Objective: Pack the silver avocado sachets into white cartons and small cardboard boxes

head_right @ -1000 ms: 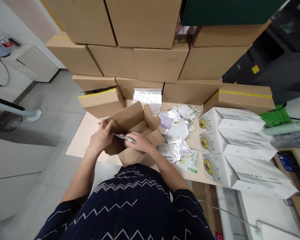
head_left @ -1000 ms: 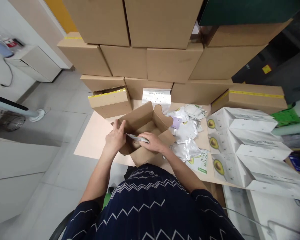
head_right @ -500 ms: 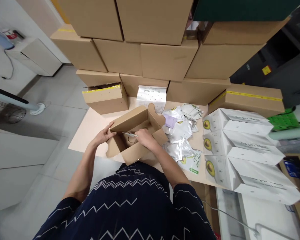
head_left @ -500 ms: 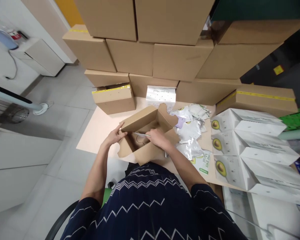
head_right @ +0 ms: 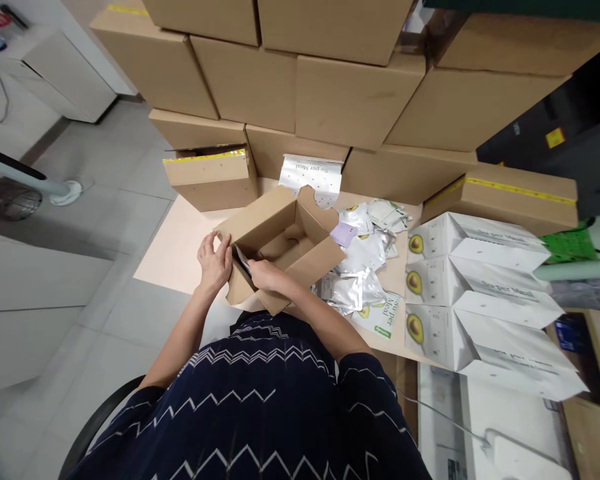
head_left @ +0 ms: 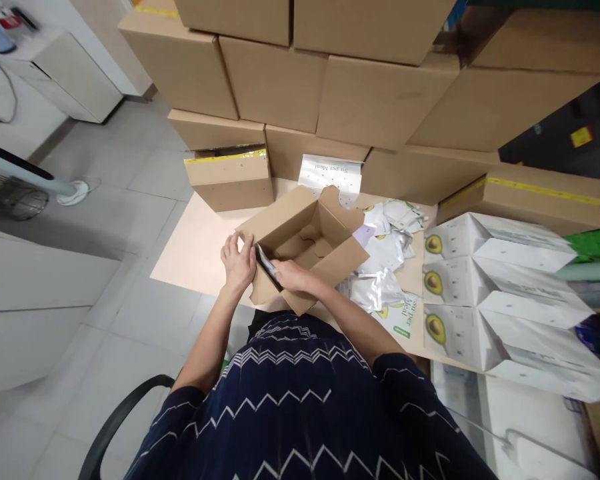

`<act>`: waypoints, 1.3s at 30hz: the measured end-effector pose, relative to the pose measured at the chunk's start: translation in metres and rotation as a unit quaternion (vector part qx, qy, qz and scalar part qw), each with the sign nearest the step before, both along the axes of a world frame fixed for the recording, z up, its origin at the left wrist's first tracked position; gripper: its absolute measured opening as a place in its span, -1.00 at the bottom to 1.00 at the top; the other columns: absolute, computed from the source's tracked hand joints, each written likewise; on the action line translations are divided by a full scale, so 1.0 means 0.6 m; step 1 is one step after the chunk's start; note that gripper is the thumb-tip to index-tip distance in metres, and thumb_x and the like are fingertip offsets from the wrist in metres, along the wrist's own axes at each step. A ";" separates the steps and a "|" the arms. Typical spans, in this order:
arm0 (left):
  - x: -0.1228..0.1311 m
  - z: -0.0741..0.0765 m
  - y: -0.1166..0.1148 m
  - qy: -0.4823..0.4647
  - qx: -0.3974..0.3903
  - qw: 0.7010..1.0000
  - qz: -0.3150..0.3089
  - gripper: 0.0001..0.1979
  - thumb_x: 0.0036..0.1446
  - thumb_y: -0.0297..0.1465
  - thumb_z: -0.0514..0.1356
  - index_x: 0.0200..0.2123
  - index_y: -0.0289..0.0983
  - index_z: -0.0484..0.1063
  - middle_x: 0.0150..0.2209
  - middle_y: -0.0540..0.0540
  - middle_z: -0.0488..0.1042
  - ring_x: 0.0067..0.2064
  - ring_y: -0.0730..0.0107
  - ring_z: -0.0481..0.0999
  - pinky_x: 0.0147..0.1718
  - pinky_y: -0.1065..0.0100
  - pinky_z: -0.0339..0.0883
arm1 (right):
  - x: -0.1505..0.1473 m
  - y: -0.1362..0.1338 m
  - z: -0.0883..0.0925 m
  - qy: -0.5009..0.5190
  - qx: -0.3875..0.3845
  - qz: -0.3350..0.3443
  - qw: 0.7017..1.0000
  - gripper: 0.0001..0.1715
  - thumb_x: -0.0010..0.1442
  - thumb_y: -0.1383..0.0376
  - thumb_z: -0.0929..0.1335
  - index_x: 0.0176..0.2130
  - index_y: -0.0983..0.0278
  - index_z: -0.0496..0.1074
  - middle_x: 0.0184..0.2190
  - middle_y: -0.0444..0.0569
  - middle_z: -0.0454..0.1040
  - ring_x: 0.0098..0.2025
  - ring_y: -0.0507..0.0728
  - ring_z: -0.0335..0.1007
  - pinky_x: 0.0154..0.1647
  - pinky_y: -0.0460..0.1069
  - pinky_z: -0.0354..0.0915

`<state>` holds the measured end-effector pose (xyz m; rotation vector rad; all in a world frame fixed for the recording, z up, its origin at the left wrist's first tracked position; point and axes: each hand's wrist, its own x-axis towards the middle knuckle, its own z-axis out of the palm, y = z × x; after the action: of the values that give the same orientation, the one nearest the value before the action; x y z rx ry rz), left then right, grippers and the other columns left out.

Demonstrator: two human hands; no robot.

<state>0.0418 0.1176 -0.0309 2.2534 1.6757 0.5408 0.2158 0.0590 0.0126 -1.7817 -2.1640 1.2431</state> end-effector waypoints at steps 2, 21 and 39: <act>0.010 0.010 -0.005 0.013 -0.016 0.999 -0.043 -0.51 0.38 -0.30 -0.09 0.29 -0.22 0.32 0.36 -0.23 0.20 0.43 0.00 0.00 0.37 -0.10 -0.12 | -0.001 0.015 -0.004 -0.007 -0.034 0.065 0.997 -0.65 0.29 0.40 0.26 0.06 0.35 0.42 0.04 0.21 0.54 -0.06 0.22 0.53 -0.17 -0.05 0.34; 0.038 0.052 -0.029 0.060 -0.190 0.979 0.044 -0.11 0.02 -0.48 0.18 0.42 -0.05 -0.01 0.45 -0.14 -0.04 0.34 -0.14 0.21 0.18 -0.14 0.31 | 0.029 0.049 0.007 0.093 -0.085 0.263 0.957 -0.64 0.08 0.25 0.43 -0.13 0.40 0.47 -0.21 0.05 0.55 -0.34 0.11 0.39 -0.41 -0.05 0.24; -0.041 0.036 -0.081 0.000 -0.159 0.977 0.143 -0.17 0.03 -0.48 0.16 0.40 -0.12 0.05 0.43 -0.14 -0.04 0.39 0.06 0.16 0.24 0.15 0.31 | 0.395 0.253 0.016 -0.202 0.092 -0.295 0.929 0.17 -0.07 -0.08 0.55 0.33 0.33 0.15 0.33 0.36 0.12 0.32 0.48 0.05 0.27 0.29 0.07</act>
<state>0.0173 0.0692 -0.0096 1.8024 1.9433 0.3028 0.4528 0.2110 0.0221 -2.4916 -1.5962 0.5532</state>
